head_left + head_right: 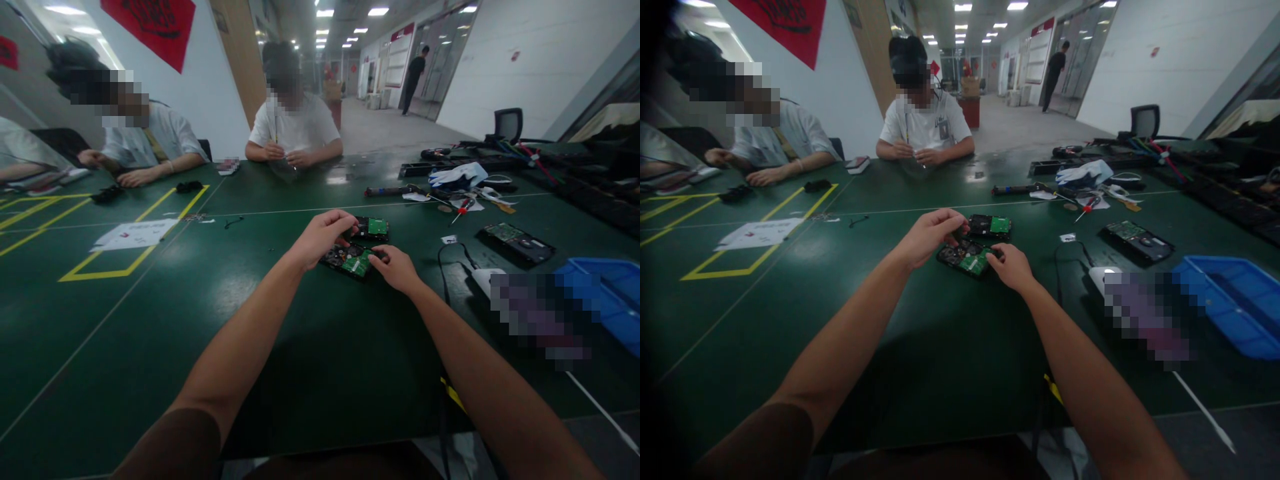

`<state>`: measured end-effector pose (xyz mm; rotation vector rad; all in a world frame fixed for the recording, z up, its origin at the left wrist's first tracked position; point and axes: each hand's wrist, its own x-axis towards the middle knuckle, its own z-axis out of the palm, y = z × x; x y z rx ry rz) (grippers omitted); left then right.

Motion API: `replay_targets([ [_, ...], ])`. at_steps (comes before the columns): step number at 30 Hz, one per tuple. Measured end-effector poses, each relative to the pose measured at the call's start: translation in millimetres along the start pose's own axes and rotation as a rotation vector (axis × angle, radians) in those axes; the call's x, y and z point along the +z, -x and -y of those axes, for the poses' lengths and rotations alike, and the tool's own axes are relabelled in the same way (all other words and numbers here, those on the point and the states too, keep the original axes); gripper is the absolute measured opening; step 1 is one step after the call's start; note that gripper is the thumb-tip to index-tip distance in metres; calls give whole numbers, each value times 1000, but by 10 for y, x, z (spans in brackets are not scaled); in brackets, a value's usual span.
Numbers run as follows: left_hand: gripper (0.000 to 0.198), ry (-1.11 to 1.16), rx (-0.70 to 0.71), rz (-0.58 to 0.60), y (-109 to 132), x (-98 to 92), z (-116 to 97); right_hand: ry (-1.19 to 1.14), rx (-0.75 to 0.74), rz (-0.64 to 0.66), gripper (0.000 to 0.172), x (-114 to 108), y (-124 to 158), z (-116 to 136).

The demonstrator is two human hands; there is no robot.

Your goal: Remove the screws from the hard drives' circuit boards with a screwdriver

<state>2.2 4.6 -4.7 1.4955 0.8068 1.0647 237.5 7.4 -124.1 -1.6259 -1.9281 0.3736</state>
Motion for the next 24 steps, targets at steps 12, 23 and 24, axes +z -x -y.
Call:
replay_targets([
  [12, 19, -39, -4, -27, 6, -16, 2, -16, -20, -13, 35, -1, 12, 2],
  [23, 11, 75, -99, -38, 32, 25, -63, -24, -22, -27, 34, -14, 15, 19],
  [24, 10, 73, -100, -37, 33, 27, -65, -26, -24, -31, 34, -12, 17, 18],
])
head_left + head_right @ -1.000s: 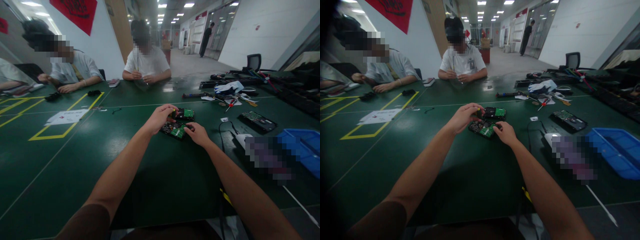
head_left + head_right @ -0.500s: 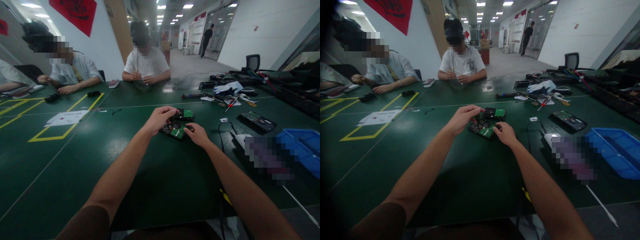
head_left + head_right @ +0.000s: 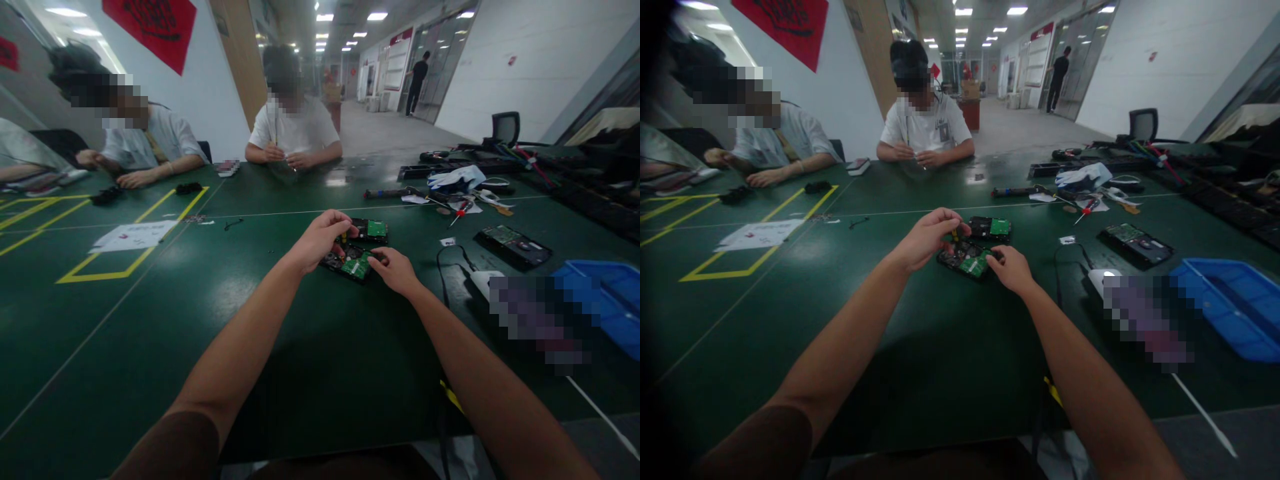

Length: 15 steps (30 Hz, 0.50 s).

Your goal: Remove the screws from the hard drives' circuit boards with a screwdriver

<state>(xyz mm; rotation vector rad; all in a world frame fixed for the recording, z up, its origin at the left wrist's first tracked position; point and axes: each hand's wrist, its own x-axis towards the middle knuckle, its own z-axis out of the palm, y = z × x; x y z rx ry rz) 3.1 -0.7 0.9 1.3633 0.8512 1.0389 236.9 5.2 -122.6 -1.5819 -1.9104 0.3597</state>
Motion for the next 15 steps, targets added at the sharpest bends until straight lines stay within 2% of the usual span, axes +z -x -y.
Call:
replay_targets([
  [9, 14, -88, 59, 25, -28, -30, 32, 3, 9, 11, 34, 9, -3, -29],
  [15, 19, -137, 101, 103, -41, -52, 56, 18, -2, 16, 34, 12, -9, -32],
])
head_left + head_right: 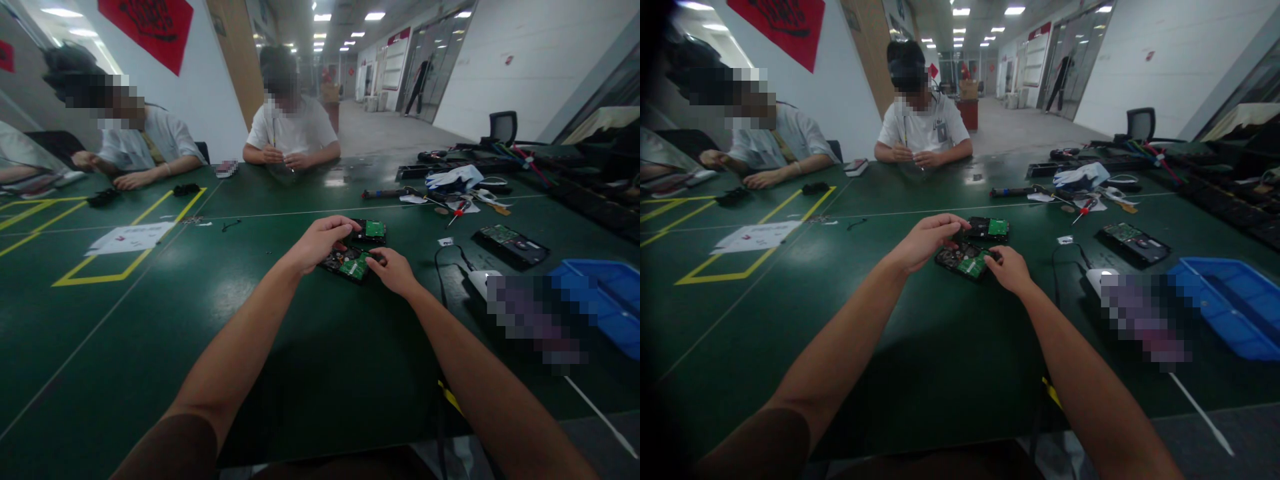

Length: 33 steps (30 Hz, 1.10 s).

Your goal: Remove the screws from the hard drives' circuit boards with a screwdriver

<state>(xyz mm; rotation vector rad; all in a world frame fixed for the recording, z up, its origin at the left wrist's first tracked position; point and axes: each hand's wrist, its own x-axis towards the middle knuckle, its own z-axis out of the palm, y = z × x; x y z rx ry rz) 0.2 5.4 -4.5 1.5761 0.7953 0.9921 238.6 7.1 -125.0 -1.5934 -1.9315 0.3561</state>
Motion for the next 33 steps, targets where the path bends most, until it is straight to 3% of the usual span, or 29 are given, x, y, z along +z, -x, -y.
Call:
replay_targets([
  [10, 10, 139, -39, -40, 40, -1, -109, -10, 22, 7, 34, -18, 1, 28],
  [19, 10, 230, -42, -86, 16, 27, -73, -9, 7, 11, 36, 21, -19, -28],
  [33, 20, -85, 44, -104, 15, -16, -5, 14, 6, 21, 35, -11, -7, 4],
])
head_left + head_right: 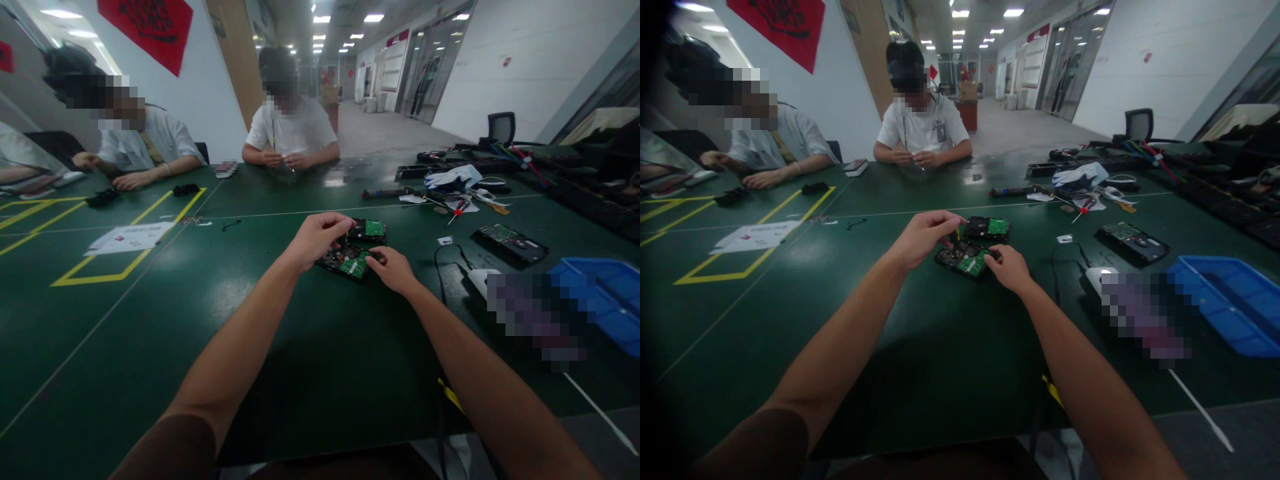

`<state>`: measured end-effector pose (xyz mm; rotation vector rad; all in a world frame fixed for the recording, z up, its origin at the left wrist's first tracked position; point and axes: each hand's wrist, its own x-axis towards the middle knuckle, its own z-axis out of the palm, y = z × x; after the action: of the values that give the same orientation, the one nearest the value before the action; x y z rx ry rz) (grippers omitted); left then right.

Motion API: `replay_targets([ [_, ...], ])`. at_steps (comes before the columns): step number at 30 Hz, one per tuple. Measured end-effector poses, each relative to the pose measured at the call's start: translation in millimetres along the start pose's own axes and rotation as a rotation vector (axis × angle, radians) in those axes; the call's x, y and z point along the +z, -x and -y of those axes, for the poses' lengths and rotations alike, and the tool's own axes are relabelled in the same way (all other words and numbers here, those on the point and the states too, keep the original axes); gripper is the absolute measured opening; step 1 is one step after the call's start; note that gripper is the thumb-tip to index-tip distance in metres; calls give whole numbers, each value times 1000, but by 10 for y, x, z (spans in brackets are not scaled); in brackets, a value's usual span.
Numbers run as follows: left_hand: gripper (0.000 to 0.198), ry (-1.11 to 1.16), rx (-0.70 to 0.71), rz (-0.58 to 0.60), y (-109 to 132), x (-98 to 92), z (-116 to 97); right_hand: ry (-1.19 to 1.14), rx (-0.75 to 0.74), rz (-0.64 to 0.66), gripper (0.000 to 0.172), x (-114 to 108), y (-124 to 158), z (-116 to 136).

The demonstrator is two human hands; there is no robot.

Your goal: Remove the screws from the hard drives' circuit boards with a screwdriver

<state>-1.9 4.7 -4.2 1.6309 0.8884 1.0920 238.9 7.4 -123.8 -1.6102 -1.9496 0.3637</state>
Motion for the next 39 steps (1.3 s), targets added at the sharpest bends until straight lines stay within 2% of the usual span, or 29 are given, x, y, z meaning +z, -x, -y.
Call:
replay_targets([
  [6, 14, 66, -26, 19, 18, 12, -43, -21, 20, -14, 35, 8, 9, 24],
  [16, 11, 346, -162, 10, 21, 68, -25, -47, 20, -16, 37, 14, 14, 25],
  [19, 10, 321, -168, -13, 16, 74, -39, -32, 20, -15, 37, 2, 13, 33],
  [24, 14, 97, -106, -64, 1, 71, -45, -31, 21, 0, 37, -15, 11, 49],
  [27, 16, 49, -95, -81, -4, 56, -45, -27, 28, -6, 35, -20, 14, 56],
  [32, 16, 61, -96, -69, -3, 35, -41, -20, 34, -5, 34, -39, 21, 76],
  [39, 10, 216, -164, -70, -2, 72, -63, -20, 18, -12, 34, -28, 18, 61],
])
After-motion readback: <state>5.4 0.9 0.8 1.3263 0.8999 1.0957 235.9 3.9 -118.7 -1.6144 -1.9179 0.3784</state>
